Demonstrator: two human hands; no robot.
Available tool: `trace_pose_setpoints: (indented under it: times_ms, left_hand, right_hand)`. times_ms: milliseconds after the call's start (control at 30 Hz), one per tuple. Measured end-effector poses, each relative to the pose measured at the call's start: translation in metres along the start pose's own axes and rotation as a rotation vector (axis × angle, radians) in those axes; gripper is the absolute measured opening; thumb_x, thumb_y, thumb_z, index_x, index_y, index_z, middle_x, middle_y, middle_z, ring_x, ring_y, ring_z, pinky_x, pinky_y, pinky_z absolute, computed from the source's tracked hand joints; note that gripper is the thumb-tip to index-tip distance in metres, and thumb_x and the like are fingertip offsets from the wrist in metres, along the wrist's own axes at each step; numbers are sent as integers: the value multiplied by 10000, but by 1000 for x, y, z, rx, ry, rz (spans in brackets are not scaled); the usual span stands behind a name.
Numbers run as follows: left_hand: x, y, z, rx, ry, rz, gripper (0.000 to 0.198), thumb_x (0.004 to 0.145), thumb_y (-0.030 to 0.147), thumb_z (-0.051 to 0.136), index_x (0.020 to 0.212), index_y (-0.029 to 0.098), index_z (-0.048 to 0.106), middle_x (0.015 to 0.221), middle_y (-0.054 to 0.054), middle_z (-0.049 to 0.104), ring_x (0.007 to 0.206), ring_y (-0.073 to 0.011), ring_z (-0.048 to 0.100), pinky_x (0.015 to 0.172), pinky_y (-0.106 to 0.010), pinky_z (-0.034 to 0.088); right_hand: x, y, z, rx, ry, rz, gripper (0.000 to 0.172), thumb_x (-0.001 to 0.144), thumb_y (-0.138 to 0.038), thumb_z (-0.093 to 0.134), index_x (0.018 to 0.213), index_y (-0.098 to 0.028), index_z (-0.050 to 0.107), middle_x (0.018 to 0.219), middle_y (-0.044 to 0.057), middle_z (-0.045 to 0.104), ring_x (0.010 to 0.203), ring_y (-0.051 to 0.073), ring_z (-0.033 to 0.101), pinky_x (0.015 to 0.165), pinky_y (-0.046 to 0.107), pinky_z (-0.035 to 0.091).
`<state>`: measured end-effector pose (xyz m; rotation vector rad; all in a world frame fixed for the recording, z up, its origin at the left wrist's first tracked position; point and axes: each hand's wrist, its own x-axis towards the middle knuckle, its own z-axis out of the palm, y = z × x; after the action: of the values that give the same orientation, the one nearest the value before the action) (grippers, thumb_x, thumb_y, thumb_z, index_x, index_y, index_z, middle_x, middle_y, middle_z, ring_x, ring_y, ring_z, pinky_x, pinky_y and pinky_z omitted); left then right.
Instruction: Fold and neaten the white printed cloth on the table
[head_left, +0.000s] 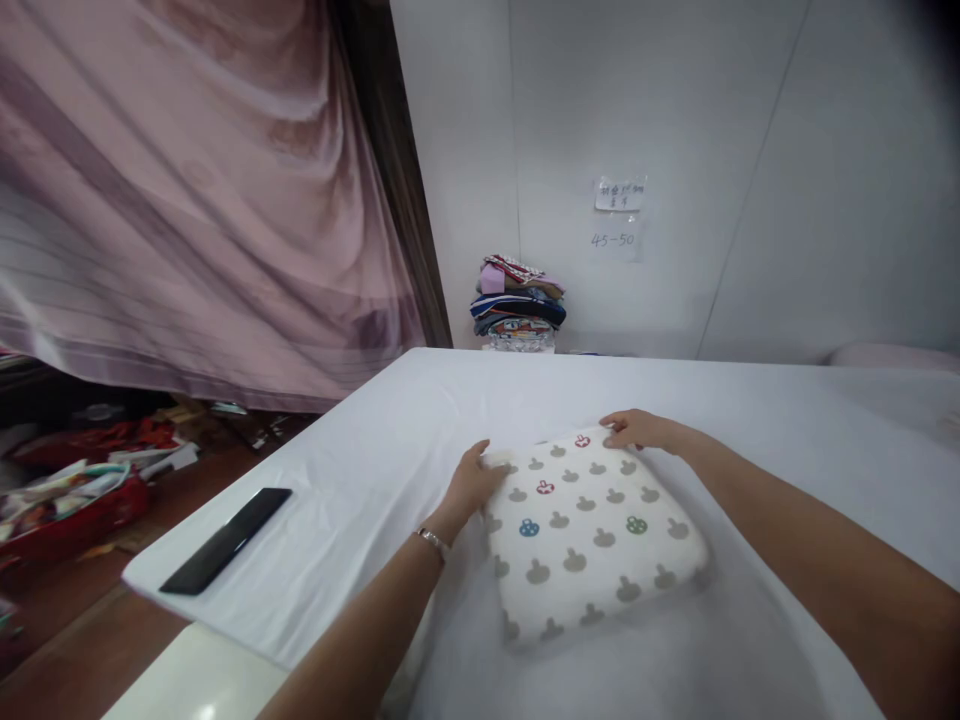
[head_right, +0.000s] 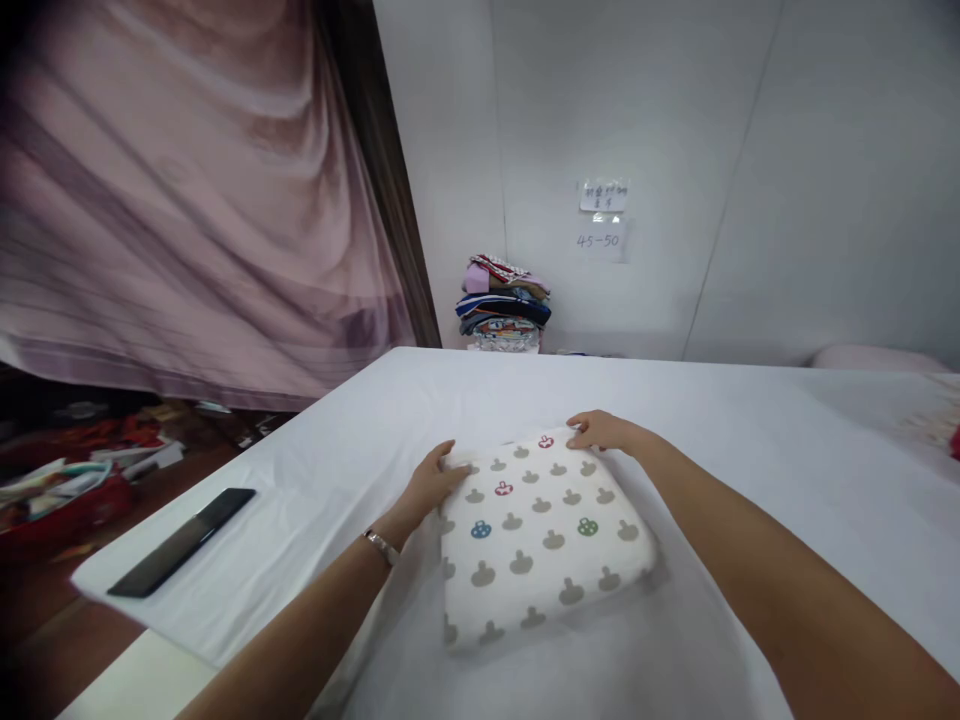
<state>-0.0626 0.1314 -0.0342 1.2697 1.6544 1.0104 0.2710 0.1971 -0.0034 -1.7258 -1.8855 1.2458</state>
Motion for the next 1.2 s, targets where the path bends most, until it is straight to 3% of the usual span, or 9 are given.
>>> trace_pose_setpoints:
  times_ms: [133, 300, 433, 533, 633, 733, 833, 1033, 1200]
  left_hand:
    - [5, -5, 2, 145, -25, 83, 384, 633, 329, 729, 980, 174, 673, 987, -83, 677, 917, -246, 602, 836, -337, 447]
    - [0, -10, 5, 183, 25, 185, 329, 721, 336, 628, 1018, 196, 645, 1052, -51, 662, 918, -201, 591, 815, -293, 439]
    - [-1, -14, 7, 180, 43, 186, 357, 785, 461, 535, 969, 180, 657, 842, -30, 685, 759, -183, 601, 668, -275, 449]
    - [1, -16, 8, 199, 68, 184, 387, 794, 504, 499, 883, 164, 662, 749, -26, 669, 707, -182, 590, 617, -272, 435]
    - [2, -17, 8, 225, 90, 208, 380, 814, 491, 469, 873, 164, 654, 758, -31, 665, 720, -188, 589, 640, -289, 444]
    - [3, -17, 8, 253, 86, 257, 349, 825, 445, 464, 937, 168, 642, 845, -47, 680, 772, -198, 606, 694, -312, 466]
    - [6, -12, 6, 305, 55, 358, 325, 812, 381, 499, 1030, 178, 627, 1041, -68, 668, 941, -209, 599, 841, -339, 455]
    - [11, 9, 6, 466, -85, 536, 213, 722, 381, 649, 848, 212, 676, 957, -58, 675, 973, -235, 578, 923, -366, 408]
    - [5, 15, 12, 506, -61, 553, 131, 763, 265, 587, 865, 199, 637, 945, -63, 654, 940, -219, 572, 912, -356, 401]
  right_hand:
    - [4, 6, 9, -22, 115, -82, 644, 616, -338, 739, 1208, -133, 592, 984, 102, 645, 815, 202, 604, 681, 262, 460]
    - [8, 8, 17, -32, 211, -228, 352, 655, -338, 663, 964, -172, 691, 858, 46, 678, 795, 217, 615, 722, 293, 464]
    - [13, 10, 23, -100, 417, -257, 227, 748, -333, 551, 843, -201, 711, 944, 55, 689, 875, 217, 614, 812, 306, 449]
    - [16, 13, 28, -95, 400, -191, 241, 781, -341, 514, 778, -194, 705, 845, 67, 699, 823, 228, 629, 790, 337, 468]
    - [16, 16, 29, -58, 422, -256, 332, 795, -444, 529, 954, -210, 704, 1100, 85, 661, 1011, 255, 602, 880, 366, 466]
    - [14, 15, 28, -102, 363, -386, 418, 718, -507, 641, 1038, -245, 695, 1370, 68, 494, 1313, 294, 380, 1059, 403, 349]
    - [14, 6, 28, -209, 179, -397, 388, 698, -478, 686, 1004, -241, 710, 1432, 68, 427, 1396, 306, 224, 1110, 433, 269]
    - [12, -15, 37, -266, 158, -371, 81, 734, -236, 625, 797, -200, 661, 1330, 78, 534, 1299, 267, 402, 1067, 386, 314]
    - [5, -18, 42, -336, 226, -449, 93, 760, -156, 534, 800, -197, 608, 938, 66, 643, 887, 200, 583, 822, 303, 427]
